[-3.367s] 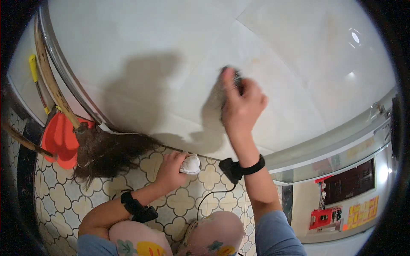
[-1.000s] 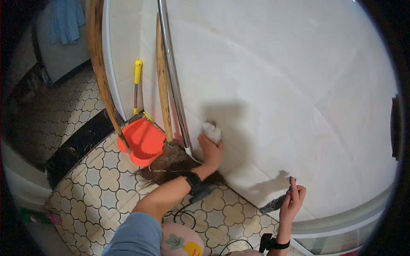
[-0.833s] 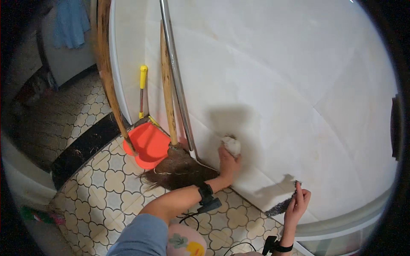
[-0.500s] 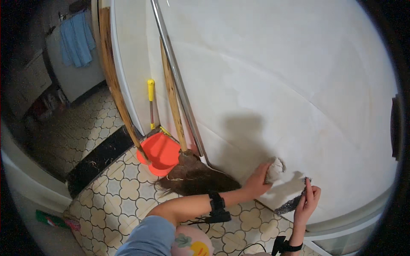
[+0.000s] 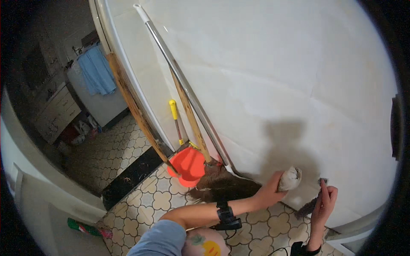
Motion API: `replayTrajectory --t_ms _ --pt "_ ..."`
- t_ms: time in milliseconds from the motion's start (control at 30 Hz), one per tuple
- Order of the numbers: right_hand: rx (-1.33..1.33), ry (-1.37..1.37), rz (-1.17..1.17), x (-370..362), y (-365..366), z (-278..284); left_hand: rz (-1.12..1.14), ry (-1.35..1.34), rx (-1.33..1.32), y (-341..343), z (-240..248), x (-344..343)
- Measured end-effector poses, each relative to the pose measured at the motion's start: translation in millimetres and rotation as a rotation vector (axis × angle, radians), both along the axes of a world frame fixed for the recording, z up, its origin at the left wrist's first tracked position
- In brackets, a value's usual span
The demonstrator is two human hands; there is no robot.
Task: Scrubbing and wiping a tiled bathroom wall using steel wool and a cloth.
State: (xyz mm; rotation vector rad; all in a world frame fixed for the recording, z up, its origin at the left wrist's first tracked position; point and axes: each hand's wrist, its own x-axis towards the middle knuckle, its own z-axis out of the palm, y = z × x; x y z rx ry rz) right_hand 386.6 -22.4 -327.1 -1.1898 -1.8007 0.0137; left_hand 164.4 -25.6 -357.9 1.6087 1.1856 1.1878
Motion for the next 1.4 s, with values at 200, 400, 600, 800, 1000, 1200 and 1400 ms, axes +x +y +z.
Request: replayTrajectory --t_ms 200,400,600,800,1000,1200,1400 --pt "-0.013 -0.178 0.091 -13.5 -1.1 15.3 0.079 0.084 -0.173 -2.8 7.9 -40.1" --pt "-0.157 -0.270 0.171 -20.8 1.8 21.6 0.242 -0.113 -0.006 0.1 25.6 -88.2" --pt "-0.264 -0.335 0.350 -45.5 5.9 -3.2 0.299 -0.266 -0.487 -24.3 25.7 -126.2" --pt "-0.370 -0.403 0.482 -80.2 10.7 -15.9 0.226 -0.457 -0.654 -45.4 44.8 -160.0" --pt "-0.395 -0.567 0.704 -78.6 22.8 -7.2 0.441 -0.284 -0.415 -41.3 31.8 -158.1" --pt "-0.605 -0.715 0.978 -75.7 17.3 15.2 0.452 -0.330 -0.566 -45.2 48.7 -153.9" --pt "-0.832 -0.726 1.124 -87.0 -8.8 53.0 0.473 -0.325 -0.741 -92.0 78.3 -185.5"
